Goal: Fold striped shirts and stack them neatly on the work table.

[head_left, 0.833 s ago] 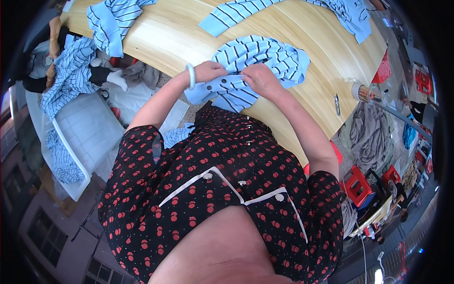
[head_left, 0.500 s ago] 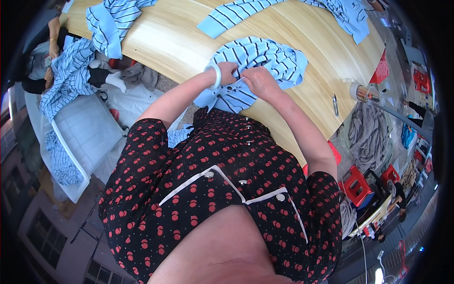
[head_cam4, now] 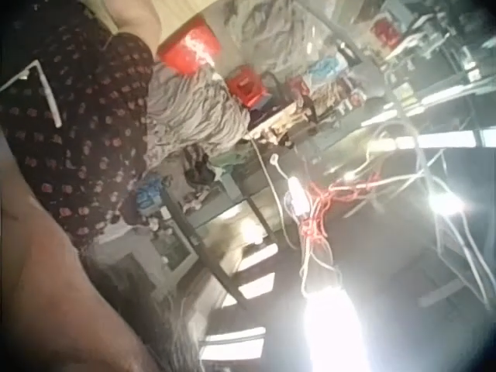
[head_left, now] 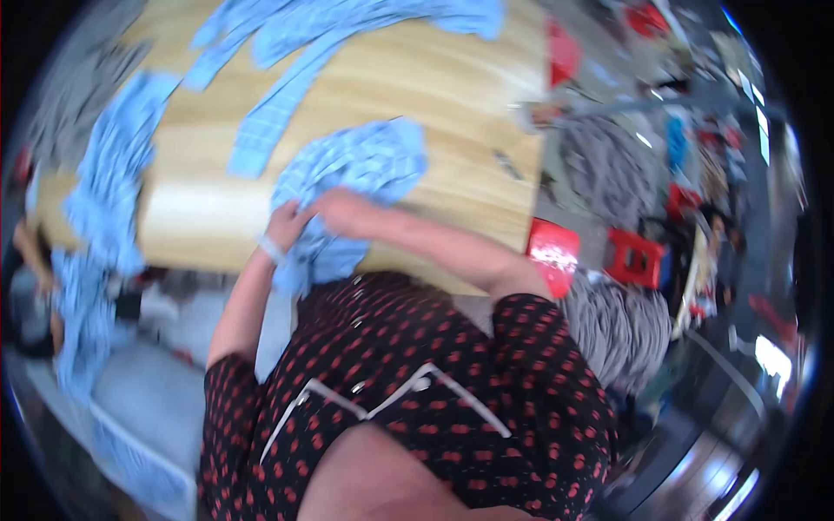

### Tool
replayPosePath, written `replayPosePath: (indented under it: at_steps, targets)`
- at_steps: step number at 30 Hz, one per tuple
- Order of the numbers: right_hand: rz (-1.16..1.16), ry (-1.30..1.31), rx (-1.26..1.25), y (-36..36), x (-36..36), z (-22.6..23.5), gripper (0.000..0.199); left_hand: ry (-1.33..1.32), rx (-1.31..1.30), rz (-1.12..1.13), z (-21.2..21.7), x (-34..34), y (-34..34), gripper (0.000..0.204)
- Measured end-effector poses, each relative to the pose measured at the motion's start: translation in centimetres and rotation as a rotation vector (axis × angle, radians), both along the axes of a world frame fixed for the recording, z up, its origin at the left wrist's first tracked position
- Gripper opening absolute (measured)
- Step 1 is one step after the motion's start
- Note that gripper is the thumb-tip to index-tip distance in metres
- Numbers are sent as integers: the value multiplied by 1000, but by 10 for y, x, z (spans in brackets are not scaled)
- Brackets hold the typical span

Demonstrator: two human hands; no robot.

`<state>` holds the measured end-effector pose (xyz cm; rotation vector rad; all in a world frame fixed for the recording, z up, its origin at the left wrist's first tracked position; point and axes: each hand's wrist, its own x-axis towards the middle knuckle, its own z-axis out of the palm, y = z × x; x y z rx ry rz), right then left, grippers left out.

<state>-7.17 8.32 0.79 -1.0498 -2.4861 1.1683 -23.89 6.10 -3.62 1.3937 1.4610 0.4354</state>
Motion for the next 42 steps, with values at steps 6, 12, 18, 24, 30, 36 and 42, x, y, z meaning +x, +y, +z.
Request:
replayPosePath:
  at_steps: [6,12,18,24,30,36,42]
  targets:
    - [-92,-23,131,-2,-2,-31,16,-80,69,61,-32,3,0,30]
    - [-179,90,153,-8,-4,-22,8,-276,-155,181,-41,3,-4,20]
    - [-186,115,102,-5,-6,-20,8,-499,-405,260,2,7,-5,9]
    - [-116,-47,230,-5,-5,-14,6,-339,-286,208,-4,1,2,13]
    - [-100,-95,343,-7,-3,-17,4,-100,29,9,-4,10,-4,16]
    - [-80,-155,358,-9,-4,-17,5,122,258,25,-6,30,-21,15]
    - [-116,-166,339,-11,-3,-14,5,155,198,127,-2,42,-25,16]
